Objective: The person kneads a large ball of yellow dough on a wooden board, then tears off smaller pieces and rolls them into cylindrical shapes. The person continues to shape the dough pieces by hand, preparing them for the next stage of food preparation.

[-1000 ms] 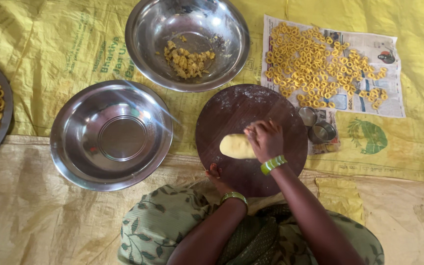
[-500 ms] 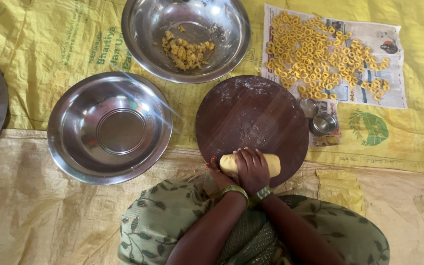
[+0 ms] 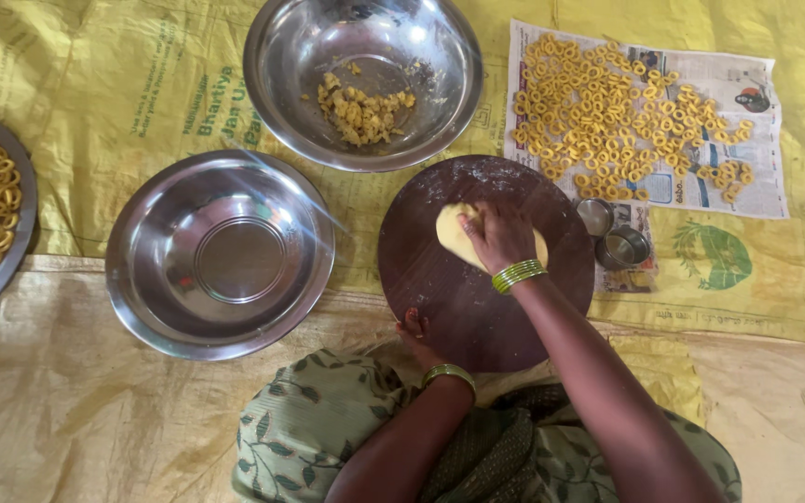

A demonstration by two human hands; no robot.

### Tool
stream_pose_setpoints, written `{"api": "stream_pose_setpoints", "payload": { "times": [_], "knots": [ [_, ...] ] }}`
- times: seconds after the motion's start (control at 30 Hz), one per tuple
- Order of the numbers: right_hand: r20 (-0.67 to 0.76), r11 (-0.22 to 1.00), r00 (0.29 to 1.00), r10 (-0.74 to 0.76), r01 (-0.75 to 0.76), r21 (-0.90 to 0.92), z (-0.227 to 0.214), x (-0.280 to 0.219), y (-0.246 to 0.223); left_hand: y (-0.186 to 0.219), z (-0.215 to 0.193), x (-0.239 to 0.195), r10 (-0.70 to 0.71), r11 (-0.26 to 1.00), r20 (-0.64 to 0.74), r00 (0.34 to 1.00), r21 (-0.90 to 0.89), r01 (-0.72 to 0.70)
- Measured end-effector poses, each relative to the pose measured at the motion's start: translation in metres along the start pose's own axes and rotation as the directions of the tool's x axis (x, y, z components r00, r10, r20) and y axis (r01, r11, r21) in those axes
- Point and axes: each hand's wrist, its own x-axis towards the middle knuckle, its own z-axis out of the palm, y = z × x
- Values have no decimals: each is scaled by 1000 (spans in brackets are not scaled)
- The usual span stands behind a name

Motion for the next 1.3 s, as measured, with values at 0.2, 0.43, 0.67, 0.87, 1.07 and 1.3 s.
{"api": "stream_pose_setpoints", "payload": {
  "times": [0.2,0.43,0.67,0.87,1.07,1.3],
  "knots": [
    [489,970,863,130,-212,117,1,-3,3,14,11,-22,-158,980,12,987,-121,158],
    [519,961,809,277,-226,-160,-4,-36,-59,42,36,-55,-443,-837,138,886,-417,-353],
    [-83,999,997,2,-6,-49,-17,-98,-102,61,44,-84,-319,-921,250,914,-309,-237],
    [481,980,857,188,-197,-31,-4,-46,-60,55,36,-69,-389,-12,74,918,-997,75],
    [513,968,828,224,-249,-21,-8,3,-14,26,13,-21,-81,996,88,993,-18,83],
    [281,993,954,-104,116,-29,-40,-40,-37,-7,-9,11,-149,972,113,982,-169,166]
  ]
}}
